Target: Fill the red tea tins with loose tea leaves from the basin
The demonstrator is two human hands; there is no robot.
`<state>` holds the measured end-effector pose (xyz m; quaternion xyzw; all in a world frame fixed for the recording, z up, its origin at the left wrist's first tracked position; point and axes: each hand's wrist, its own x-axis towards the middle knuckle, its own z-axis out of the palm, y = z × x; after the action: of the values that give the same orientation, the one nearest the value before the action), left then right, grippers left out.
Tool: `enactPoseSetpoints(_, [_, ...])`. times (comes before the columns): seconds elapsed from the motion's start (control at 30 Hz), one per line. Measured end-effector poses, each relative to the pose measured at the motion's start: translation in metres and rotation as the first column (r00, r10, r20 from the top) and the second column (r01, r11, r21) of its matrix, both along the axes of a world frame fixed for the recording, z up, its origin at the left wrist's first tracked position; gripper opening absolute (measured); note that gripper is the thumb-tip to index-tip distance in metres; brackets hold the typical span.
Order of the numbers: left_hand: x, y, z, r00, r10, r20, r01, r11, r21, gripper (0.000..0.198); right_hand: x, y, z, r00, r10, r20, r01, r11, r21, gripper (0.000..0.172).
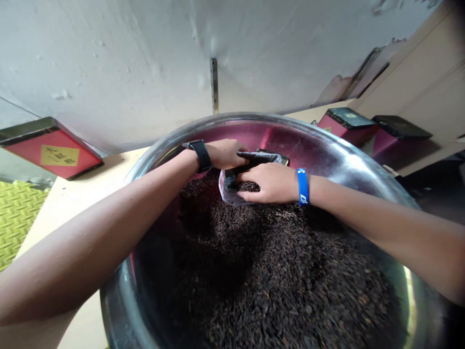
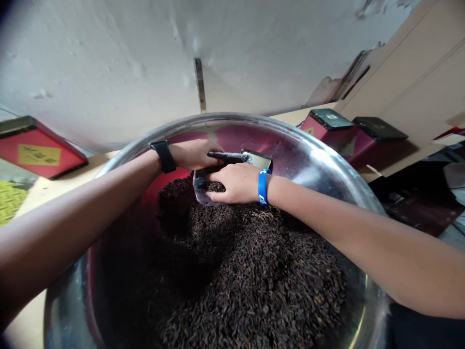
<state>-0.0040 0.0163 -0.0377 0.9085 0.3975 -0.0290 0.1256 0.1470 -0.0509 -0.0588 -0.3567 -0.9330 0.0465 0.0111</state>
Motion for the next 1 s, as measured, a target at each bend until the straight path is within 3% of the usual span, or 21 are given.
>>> enactPoseSetpoints(0.47, [-0.001,0.001,0.000,1.000,0.011,0.001,-0.011,1.000,0.009,0.034,0.003,0.003,-0.001,0.999,-0.030,-0.031,0.030,0.999,0.014,0.048])
enactPoseSetpoints(0.63, [-0.006,0.007,-0.002,0.999,0.039,0.034,-0.038,0.999,-0.010,0.035,0.007,0.007,0.009,0.979,-0.039,-0.202,0.056,0.995,0.083,0.038])
enactPoseSetpoints(0.8, [-0.008,0.009,-0.003,0.995,0.049,0.087,-0.046,0.998,-0.041,0.035,0.006,-0.004,0.021,0.881,-0.013,-0.473,0.088,0.987,0.137,0.025])
enactPoseSetpoints(0.9, [-0.008,0.008,-0.004,0.994,0.061,0.091,-0.058,0.998,-0.033,0.034,0.000,-0.014,0.025,0.839,0.012,-0.545,0.028,0.998,0.065,0.022])
enactPoseSetpoints(1.0, [-0.008,0.010,-0.006,0.995,0.068,0.068,-0.069,0.998,0.001,0.034,-0.006,-0.023,0.025,0.846,0.096,-0.525,-0.123,0.992,-0.016,0.021])
